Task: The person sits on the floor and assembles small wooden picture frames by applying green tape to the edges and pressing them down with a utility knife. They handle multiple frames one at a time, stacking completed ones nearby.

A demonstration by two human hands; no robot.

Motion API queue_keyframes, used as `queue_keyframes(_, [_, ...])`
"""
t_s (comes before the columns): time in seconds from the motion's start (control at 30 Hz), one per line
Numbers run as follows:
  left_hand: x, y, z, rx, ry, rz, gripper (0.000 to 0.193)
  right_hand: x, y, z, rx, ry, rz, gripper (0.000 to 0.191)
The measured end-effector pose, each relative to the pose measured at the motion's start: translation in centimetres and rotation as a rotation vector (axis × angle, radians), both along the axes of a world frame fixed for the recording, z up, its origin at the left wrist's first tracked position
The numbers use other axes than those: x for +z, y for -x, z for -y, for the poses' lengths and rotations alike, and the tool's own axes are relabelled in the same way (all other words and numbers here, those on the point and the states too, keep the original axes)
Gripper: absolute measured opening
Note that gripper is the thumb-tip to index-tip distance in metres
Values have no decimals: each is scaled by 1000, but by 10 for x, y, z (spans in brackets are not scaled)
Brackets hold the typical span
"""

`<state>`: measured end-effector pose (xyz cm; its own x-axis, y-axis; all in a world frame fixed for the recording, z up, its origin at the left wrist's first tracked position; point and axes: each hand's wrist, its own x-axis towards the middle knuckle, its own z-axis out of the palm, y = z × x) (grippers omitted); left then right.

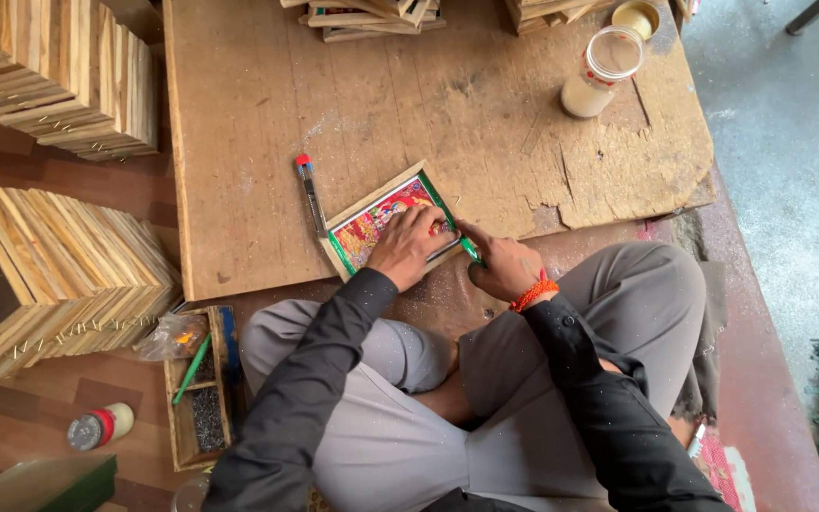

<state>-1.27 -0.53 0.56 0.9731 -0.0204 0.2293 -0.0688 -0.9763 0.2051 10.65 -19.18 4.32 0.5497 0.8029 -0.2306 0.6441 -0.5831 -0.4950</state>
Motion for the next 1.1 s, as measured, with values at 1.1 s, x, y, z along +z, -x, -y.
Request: queue_keyframes(1.1, [27, 53, 74, 405, 311, 72, 36, 3, -103, 11, -155, -104, 147, 79])
